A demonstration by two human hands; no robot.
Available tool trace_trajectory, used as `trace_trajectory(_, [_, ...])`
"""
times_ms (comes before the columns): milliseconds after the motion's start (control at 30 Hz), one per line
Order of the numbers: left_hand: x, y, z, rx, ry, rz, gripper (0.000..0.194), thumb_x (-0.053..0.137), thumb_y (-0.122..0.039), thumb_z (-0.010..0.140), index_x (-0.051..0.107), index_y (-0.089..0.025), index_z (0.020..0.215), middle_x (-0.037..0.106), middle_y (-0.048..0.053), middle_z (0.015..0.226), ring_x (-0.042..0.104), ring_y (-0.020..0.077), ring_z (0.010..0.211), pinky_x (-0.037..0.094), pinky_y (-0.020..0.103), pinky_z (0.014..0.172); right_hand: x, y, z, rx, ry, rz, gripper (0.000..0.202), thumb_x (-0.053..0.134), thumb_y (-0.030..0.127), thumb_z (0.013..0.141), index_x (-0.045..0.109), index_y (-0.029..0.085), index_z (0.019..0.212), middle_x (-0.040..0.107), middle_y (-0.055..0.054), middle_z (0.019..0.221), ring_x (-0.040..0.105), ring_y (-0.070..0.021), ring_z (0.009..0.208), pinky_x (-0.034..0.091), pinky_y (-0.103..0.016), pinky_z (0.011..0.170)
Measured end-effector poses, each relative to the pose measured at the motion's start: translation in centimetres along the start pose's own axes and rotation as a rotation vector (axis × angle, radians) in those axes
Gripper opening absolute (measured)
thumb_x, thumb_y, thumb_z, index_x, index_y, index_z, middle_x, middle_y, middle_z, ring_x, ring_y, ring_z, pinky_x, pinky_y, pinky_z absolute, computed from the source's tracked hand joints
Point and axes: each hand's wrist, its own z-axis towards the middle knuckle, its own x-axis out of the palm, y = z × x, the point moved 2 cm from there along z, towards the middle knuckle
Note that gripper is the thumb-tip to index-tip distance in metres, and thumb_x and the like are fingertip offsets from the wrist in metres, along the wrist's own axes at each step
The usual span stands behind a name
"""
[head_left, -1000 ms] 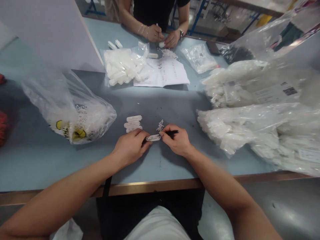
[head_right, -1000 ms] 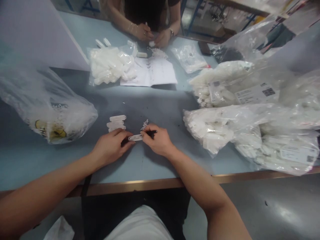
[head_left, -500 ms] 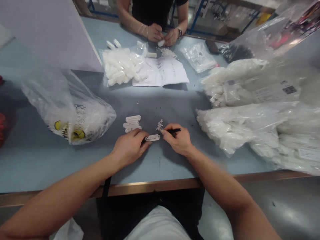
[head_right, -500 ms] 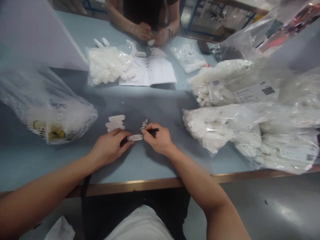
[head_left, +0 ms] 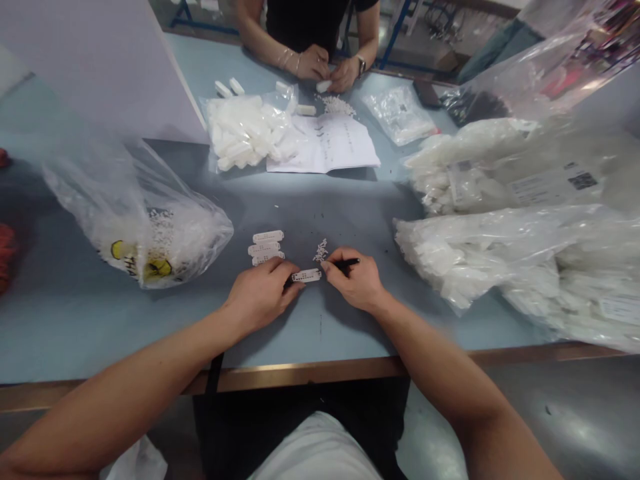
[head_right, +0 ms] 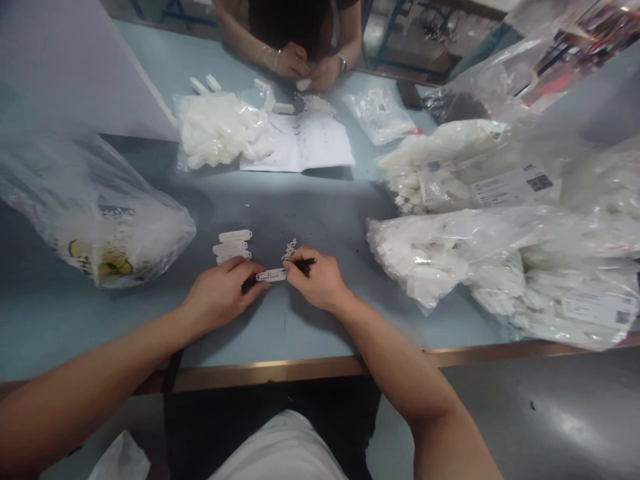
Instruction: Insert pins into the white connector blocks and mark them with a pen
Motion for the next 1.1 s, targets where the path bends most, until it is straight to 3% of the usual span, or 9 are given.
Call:
trace_trajectory(533, [-0.13,-0.03,0.02,0.001,0.002,0.000,0.027,0.048,-0.044,0.089,0.061,-0.024,0.102,0.064,0.003,0.095,0.062,0.0190,0.081,0.045,0.029,0.067,0.25,0.47,-0.08,-0.131,0.063,-0.071,0.014,0.054,0.032,0.082,0.059,0.021,0.074,0.063,0.000,0.066,0.054,-0.0118,0.058,0.040,-0.023,0.059])
trace_trajectory(867, [-0.30,-0.20,0.11,-0.017,0.023,-0.002,0.029,0.048,-0.043,0.089,0.062,-0.023,0.104,0.064,0.004,0.098,0.062,0.0190,0.086,0.047,0.030,0.072,-0.46,0.22,-0.02,0.027,-0.005,0.077,0.020,0.057,0.038,0.081,0.063,0.020,0.074,0.064,0.001,0.063,0.053,-0.0107,0.054,0.040,-0.022,0.055])
trace_trajectory(1100, [-0.30,-0.18,0.07,-0.014,0.021,-0.010,0.028,0.048,-0.043,0.089,0.062,-0.024,0.104,0.065,0.004,0.097,0.062,0.0196,0.085,0.047,0.030,0.070,0.01,0.41,-0.02,-0.065,0.068,-0.014,0.016,0.056,0.033,0.081,0.064,0.021,0.076,0.066,0.000,0.069,0.057,-0.0119,0.061,0.042,-0.022,0.061])
